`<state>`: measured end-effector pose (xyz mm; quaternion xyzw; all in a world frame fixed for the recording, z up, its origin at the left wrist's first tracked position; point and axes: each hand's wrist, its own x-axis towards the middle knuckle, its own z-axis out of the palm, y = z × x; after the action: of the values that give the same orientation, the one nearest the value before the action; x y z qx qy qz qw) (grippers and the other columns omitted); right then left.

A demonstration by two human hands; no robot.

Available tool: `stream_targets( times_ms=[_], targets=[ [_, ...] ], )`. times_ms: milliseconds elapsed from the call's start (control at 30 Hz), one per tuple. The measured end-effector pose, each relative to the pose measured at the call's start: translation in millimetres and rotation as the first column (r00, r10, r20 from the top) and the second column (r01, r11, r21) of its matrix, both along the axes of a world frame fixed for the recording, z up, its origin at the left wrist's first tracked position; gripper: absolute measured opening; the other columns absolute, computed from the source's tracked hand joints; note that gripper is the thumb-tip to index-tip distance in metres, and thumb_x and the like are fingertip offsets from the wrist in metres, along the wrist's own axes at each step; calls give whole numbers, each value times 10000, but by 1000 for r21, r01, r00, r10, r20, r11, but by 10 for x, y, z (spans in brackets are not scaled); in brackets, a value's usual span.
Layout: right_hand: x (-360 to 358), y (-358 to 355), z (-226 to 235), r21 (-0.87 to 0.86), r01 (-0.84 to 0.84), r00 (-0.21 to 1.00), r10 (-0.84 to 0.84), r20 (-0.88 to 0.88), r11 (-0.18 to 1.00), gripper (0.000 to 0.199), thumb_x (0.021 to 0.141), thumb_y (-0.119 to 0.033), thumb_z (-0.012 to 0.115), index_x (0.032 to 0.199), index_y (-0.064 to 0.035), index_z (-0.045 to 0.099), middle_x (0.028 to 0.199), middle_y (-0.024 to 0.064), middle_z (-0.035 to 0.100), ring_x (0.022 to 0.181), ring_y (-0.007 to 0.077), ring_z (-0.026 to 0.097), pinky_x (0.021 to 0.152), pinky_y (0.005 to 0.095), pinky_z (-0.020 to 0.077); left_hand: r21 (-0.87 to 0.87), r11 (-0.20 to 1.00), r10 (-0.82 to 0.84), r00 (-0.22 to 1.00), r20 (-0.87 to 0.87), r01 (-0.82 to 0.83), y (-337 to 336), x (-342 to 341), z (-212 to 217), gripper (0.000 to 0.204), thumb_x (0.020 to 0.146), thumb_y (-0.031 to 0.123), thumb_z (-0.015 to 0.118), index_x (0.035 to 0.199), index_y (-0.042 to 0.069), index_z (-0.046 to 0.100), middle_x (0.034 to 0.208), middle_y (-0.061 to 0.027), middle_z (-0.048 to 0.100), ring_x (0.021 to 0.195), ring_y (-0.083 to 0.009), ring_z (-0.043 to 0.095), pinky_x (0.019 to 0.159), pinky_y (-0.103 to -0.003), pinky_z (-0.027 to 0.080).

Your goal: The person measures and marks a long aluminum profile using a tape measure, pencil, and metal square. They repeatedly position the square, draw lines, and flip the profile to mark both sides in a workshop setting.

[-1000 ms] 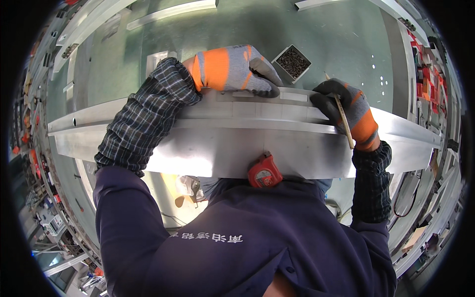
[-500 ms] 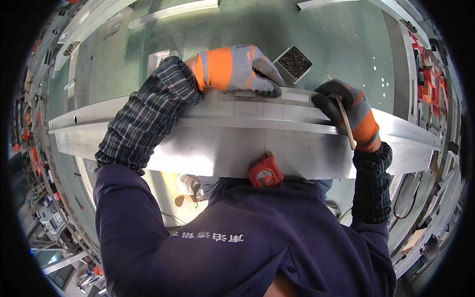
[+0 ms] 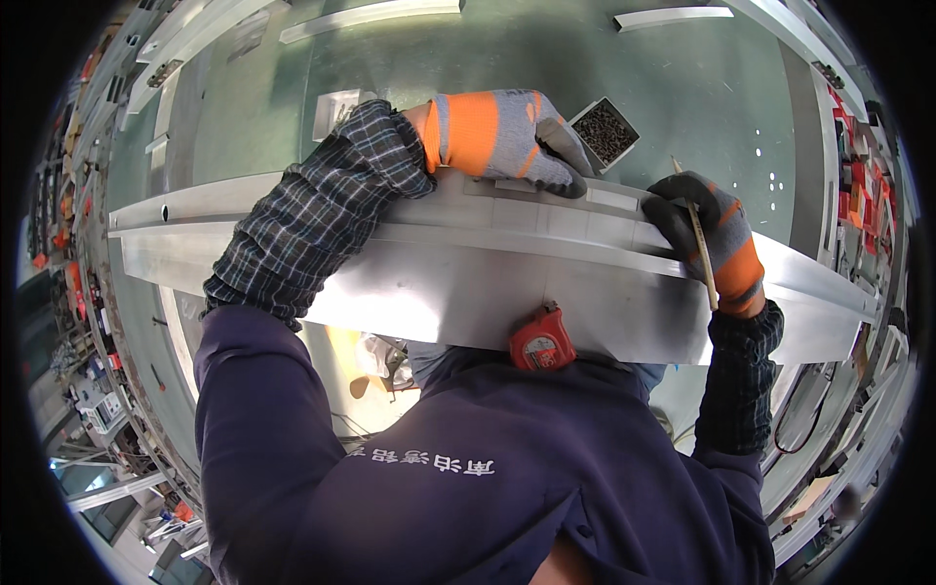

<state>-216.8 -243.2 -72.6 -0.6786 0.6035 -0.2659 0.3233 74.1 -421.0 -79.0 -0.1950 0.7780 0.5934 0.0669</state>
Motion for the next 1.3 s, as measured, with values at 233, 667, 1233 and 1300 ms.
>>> stream_targets(
  times_ms=[233, 667, 1233, 1300],
  targets=[
    [-28, 20, -31, 46, 36, 999, -37, 11, 998, 212, 989, -187, 868, 1105, -35, 778, 956, 120, 771, 819, 234, 748, 730, 362, 602, 15, 1000, 6, 999, 47, -6, 21, -20, 95, 327, 1035, 175, 793, 1322, 20, 815, 1172, -79, 851, 961, -135, 775, 823, -280, 621],
    [-40, -2, 20, -30, -50, 998, 49, -38, 998, 231, 992, -196, 853, 1133, -22, 798, 940, 135, 760, 782, 230, 732, 702, 353, 584, -18, 1000, 12, 996, -89, -14, 7, -10, -100, 303, 997, 107, 778, 1282, 19, 831, 1151, -114, 854, 1018, -199, 805, 896, -334, 649],
    [-82, 184, 345, -59, 296, 924, -270, 271, 953, 429, 1052, 13, 523, 1471, 4, 618, 1278, 178, 779, 1214, 231, 730, 1088, 364, 532, -40, 999, -13, 992, -124, 8, -21, -3, -166, 295, 1005, 143, 793, 1271, 25, 836, 1150, -129, 849, 1037, -237, 802, 928, -359, 634],
    [-22, 270, 500, -24, 280, 943, -270, 195, 960, 439, 1113, -109, 530, 1538, -23, 598, 1323, 157, 758, 1275, 215, 698, 1126, 371, 490, -27, 1000, 2, 993, -116, -5, -7, 1, -181, 298, 999, 149, 797, 1270, 31, 839, 1146, -130, 849, 1036, -236, 801, 923, -360, 634]
  ],
)
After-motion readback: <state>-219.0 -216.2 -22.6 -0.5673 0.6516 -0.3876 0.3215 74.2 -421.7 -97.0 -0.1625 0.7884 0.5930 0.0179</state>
